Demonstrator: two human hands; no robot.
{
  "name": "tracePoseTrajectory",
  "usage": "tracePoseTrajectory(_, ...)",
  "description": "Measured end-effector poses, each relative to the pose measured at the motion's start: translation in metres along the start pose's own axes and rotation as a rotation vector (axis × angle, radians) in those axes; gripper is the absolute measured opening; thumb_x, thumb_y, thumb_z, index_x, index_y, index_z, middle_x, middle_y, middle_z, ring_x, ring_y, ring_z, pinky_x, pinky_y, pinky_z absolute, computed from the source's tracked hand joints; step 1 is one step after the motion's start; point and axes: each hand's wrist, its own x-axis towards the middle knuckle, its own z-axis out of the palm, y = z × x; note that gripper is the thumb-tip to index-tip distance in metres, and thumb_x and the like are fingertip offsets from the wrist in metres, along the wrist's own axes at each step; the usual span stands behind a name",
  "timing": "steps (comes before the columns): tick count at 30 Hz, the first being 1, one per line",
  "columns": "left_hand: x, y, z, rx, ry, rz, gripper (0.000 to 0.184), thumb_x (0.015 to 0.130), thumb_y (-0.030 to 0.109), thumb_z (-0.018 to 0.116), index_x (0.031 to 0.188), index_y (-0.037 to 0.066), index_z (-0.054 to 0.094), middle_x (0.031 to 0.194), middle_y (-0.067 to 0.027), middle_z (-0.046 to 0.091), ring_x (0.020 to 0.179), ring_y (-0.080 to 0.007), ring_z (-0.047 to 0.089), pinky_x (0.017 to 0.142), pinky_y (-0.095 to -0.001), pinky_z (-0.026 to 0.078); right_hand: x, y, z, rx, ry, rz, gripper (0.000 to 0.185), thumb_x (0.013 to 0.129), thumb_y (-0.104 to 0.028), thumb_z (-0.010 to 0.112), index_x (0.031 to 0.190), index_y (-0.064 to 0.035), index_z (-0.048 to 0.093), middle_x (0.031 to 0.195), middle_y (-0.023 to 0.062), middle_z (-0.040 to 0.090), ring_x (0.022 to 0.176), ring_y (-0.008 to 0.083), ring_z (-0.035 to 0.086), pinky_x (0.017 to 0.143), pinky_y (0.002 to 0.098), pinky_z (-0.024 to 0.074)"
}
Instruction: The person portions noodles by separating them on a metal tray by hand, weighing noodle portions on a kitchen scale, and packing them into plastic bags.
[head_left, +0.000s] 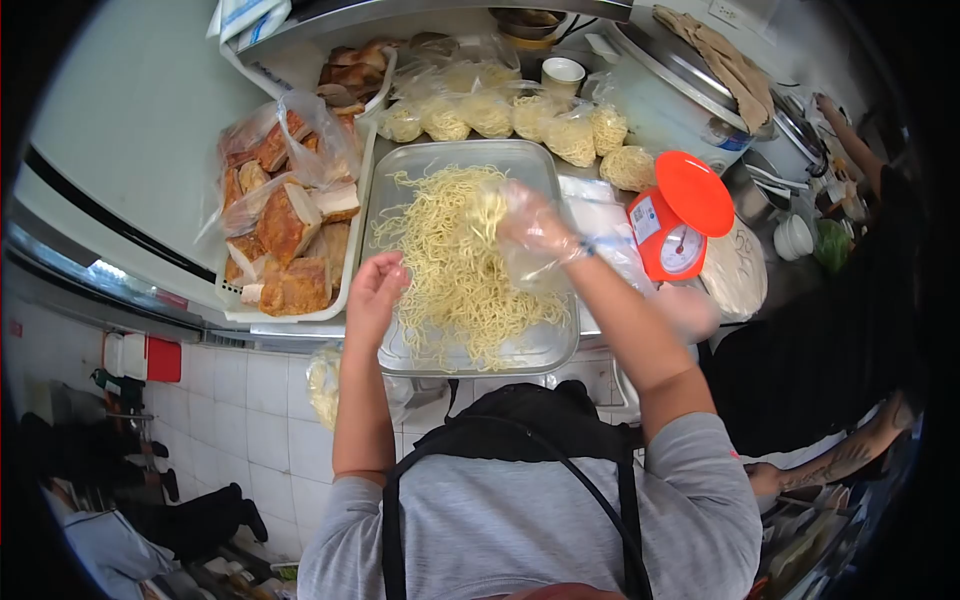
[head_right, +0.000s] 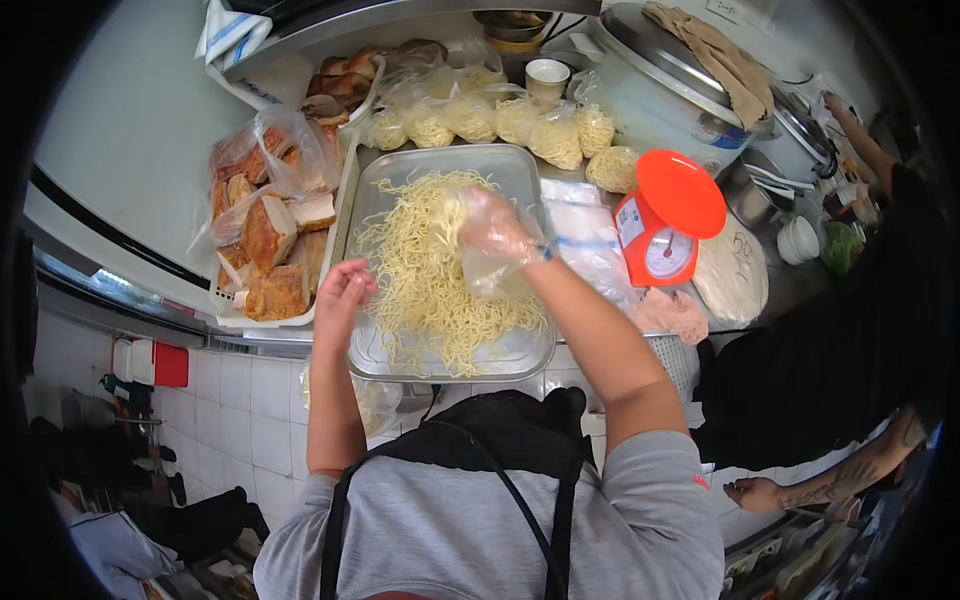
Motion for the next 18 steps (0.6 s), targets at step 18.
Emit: tracePoseTrajectory(18, 0.056, 0.037, 0.113, -0.159, -0.122, 0.167, 0.017, 0.079, 0.009, 0.048, 0.093, 0.000, 0.051, 0.063, 0.0004, 0.045, 0.055, -0.0080, 0.042, 0.052, -0.0223, 0.036, 0.042, -0.243, 0.047, -0.251, 0.487, -0.562, 0.039, 0.061, -0.026, 0.066, 0.086, -0.0008, 0.052, 0.070, 0.0077, 0.054, 0.065, 0.0155, 0.053, 0.059, 0.0290, 0.0448)
